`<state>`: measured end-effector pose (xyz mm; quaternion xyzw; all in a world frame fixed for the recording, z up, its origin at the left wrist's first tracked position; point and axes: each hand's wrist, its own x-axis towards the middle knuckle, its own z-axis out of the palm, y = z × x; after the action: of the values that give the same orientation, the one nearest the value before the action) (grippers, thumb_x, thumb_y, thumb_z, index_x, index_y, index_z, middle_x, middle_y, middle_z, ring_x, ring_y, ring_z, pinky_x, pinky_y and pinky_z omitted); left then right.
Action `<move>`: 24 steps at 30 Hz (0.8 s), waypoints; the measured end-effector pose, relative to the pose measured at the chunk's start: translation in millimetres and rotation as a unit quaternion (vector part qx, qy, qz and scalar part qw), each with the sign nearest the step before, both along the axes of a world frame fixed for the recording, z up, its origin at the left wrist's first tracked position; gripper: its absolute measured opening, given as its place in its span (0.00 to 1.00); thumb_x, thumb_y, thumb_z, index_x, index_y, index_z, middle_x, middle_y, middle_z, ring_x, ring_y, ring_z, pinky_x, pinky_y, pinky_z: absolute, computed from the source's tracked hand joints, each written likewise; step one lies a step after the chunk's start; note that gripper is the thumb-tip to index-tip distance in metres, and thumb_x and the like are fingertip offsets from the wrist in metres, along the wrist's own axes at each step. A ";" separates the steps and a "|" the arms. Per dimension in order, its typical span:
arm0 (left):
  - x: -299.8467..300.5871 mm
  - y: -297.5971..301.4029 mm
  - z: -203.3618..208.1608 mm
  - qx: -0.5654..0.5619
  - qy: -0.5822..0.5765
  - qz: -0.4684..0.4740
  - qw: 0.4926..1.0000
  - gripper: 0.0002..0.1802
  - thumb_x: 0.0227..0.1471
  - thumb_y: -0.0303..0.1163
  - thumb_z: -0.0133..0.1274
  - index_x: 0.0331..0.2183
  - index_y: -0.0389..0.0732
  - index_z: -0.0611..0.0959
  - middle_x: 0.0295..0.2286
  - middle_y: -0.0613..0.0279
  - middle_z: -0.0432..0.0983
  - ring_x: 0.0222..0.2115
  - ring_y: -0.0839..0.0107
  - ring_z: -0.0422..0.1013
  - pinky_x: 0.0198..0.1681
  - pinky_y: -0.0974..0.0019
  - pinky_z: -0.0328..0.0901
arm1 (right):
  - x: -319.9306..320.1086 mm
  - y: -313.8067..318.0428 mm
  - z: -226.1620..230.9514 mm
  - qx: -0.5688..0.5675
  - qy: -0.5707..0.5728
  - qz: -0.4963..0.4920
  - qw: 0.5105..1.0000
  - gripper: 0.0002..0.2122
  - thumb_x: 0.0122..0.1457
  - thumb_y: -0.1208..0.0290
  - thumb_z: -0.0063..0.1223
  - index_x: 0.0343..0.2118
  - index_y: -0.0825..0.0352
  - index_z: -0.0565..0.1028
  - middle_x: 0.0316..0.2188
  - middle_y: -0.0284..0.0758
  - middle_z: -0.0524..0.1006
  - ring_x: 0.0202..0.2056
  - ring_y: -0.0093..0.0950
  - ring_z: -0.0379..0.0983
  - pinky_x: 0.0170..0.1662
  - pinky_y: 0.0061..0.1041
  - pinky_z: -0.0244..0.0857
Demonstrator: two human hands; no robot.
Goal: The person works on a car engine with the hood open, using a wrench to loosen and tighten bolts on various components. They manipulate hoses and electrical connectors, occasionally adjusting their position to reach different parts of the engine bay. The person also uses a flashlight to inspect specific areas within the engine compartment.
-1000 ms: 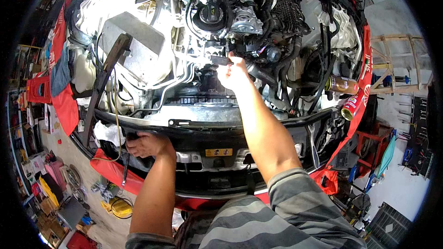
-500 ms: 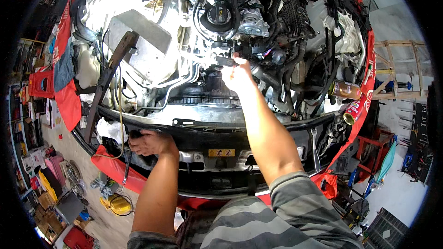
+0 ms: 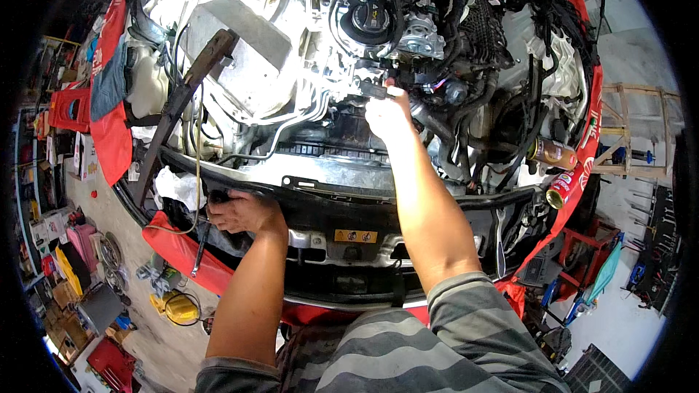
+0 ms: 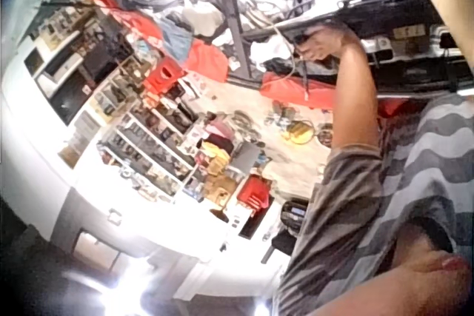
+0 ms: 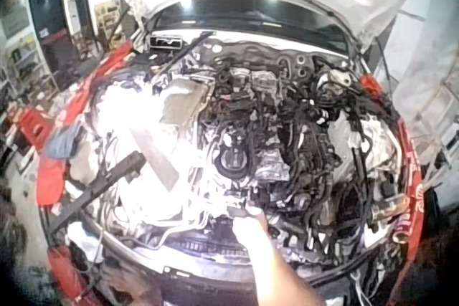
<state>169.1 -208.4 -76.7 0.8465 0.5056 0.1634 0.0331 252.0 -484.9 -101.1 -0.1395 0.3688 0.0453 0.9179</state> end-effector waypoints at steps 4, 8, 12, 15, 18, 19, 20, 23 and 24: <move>0.6 -0.2 3.4 0.016 -0.013 0.001 1.000 0.27 0.46 0.43 0.40 0.43 0.32 0.62 0.40 0.47 0.58 0.40 0.50 0.58 0.42 0.50 0.56 | -1.3 2.1 17.1 0.025 0.021 0.006 0.999 0.08 0.56 0.63 0.37 0.23 0.57 0.65 0.10 0.23 0.53 0.10 0.19 0.47 0.11 0.18 0.39; -0.6 -0.9 1.9 0.038 -0.022 -0.014 0.999 0.26 0.46 0.43 0.40 0.43 0.33 0.62 0.40 0.47 0.59 0.40 0.51 0.59 0.41 0.52 0.56 | -11.3 -2.7 -16.4 -0.130 -0.046 0.012 0.990 0.10 0.48 0.76 0.45 0.36 0.66 0.70 0.14 0.30 0.66 0.14 0.20 0.62 0.12 0.19 0.52; 2.0 -17.1 -0.1 0.022 -0.023 -0.015 0.999 0.26 0.46 0.42 0.40 0.43 0.34 0.62 0.40 0.48 0.59 0.39 0.51 0.59 0.41 0.53 0.56 | -5.0 -24.4 -48.9 -0.602 0.097 0.039 0.791 0.04 0.51 0.74 0.47 0.29 0.66 0.73 0.14 0.30 0.70 0.09 0.21 0.59 0.10 0.20 0.47; 2.6 -1.6 9.9 0.004 -0.018 0.009 1.000 0.24 0.45 0.41 0.40 0.42 0.36 0.63 0.40 0.49 0.59 0.39 0.52 0.58 0.40 0.53 0.55 | 3.0 -7.9 -17.2 -0.052 0.025 0.022 0.998 0.08 0.55 0.64 0.41 0.23 0.60 0.68 0.11 0.28 0.63 0.08 0.20 0.54 0.10 0.18 0.46; 0.9 -4.4 4.7 0.010 -0.044 -0.008 0.999 0.23 0.45 0.40 0.41 0.41 0.36 0.64 0.40 0.50 0.59 0.39 0.53 0.58 0.41 0.54 0.55 | -2.2 -8.6 12.8 0.012 0.033 0.042 0.998 0.08 0.55 0.62 0.41 0.22 0.57 0.62 0.10 0.25 0.55 0.08 0.18 0.49 0.09 0.15 0.44; 2.4 -6.8 8.4 -0.004 -0.049 -0.002 0.999 0.23 0.45 0.40 0.41 0.41 0.37 0.64 0.40 0.51 0.59 0.39 0.53 0.58 0.41 0.55 0.54 | -2.2 -8.7 12.6 0.011 0.033 0.043 0.998 0.08 0.55 0.62 0.41 0.22 0.57 0.62 0.10 0.25 0.55 0.08 0.18 0.49 0.09 0.15 0.44; 2.8 -8.5 8.2 -0.005 -0.049 0.000 0.999 0.23 0.45 0.40 0.41 0.41 0.37 0.64 0.40 0.51 0.59 0.39 0.53 0.58 0.41 0.55 0.54 | -1.9 -7.3 10.2 0.035 0.002 0.031 0.999 0.06 0.54 0.65 0.42 0.24 0.59 0.64 0.11 0.26 0.56 0.08 0.18 0.50 0.09 0.16 0.45; 0.8 -7.4 6.5 0.018 -0.053 0.001 0.998 0.22 0.44 0.39 0.41 0.42 0.38 0.65 0.40 0.51 0.59 0.40 0.53 0.58 0.41 0.54 0.54 | -6.6 -3.4 -8.1 -0.131 -0.040 0.073 0.988 0.02 0.51 0.75 0.42 0.24 0.63 0.65 0.13 0.28 0.61 0.11 0.18 0.55 0.11 0.16 0.47; 0.6 -6.4 6.0 0.008 -0.043 0.004 0.999 0.23 0.44 0.39 0.41 0.42 0.38 0.65 0.40 0.51 0.59 0.40 0.53 0.58 0.41 0.54 0.55 | -8.5 -3.9 -15.9 -0.316 -0.055 0.121 0.939 0.04 0.49 0.82 0.40 0.22 0.65 0.64 0.16 0.30 0.64 0.13 0.18 0.58 0.12 0.16 0.48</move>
<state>169.8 -214.8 -70.7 0.8368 0.5058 0.2042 0.0473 243.5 -488.8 -117.1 -0.4681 0.2931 0.0289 0.8331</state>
